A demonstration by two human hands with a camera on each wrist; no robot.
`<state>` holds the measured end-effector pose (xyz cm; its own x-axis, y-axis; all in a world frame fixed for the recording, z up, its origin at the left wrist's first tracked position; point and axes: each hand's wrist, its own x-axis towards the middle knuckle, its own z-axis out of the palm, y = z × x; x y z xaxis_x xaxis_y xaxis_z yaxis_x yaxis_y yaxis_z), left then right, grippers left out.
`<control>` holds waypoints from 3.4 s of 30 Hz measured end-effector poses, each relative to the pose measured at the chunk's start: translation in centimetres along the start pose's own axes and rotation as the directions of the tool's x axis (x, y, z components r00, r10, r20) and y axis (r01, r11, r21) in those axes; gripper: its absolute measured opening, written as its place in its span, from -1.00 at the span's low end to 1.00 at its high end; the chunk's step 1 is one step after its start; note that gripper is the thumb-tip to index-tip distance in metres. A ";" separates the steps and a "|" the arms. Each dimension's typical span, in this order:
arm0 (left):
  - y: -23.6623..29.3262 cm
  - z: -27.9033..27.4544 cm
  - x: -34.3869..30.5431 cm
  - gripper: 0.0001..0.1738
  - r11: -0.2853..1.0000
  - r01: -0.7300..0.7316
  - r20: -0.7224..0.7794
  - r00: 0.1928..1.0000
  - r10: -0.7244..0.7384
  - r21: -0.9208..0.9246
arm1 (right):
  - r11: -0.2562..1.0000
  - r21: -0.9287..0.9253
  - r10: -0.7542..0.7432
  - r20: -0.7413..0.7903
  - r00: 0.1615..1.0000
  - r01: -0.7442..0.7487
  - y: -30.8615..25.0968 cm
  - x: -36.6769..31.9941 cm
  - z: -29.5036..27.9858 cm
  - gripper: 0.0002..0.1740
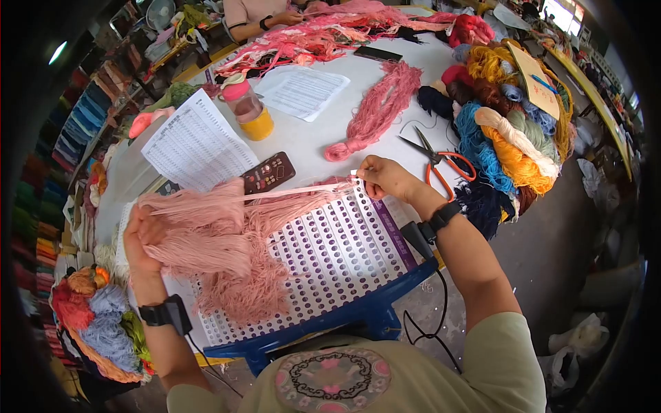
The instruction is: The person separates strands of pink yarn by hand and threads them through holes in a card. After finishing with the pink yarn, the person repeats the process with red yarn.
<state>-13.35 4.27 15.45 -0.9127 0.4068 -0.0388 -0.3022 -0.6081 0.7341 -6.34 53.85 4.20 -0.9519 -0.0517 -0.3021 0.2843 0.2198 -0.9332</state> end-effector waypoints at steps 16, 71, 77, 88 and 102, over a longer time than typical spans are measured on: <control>-14.2 12.2 1.6 -0.76 0.747 0.122 -0.124 0.991 -0.053 0.654 | 0.976 0.201 -0.075 -0.045 0.996 0.083 0.7 -0.6 0.2 -0.79; -12.2 7.3 5.6 -0.77 0.986 -0.149 0.080 0.985 0.155 -0.073 | 0.998 0.062 -0.009 -0.048 0.999 0.012 0.3 -0.3 -0.1 -0.79; -13.1 8.3 5.2 -0.84 0.985 -0.005 0.212 0.976 0.042 -0.173 | 0.999 0.017 -0.027 -0.049 0.998 0.028 0.5 -0.3 -0.3 -0.78; -6.0 -0.6 6.3 -0.89 0.886 -0.450 -0.305 0.833 0.461 0.110 | 0.995 0.060 -0.074 -0.062 0.995 0.077 1.6 0.2 -0.4 -0.72; -24.8 12.6 10.6 -0.80 0.515 0.063 0.114 0.946 -0.304 0.855 | 0.989 0.119 -0.079 -0.096 0.992 0.091 1.1 -0.3 -0.1 -0.79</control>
<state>-12.12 32.25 5.32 -0.7400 0.6472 -0.1829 0.0217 0.2948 0.9553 -5.74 54.18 3.26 -0.9780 0.0244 -0.2071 0.2085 0.0967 -0.9732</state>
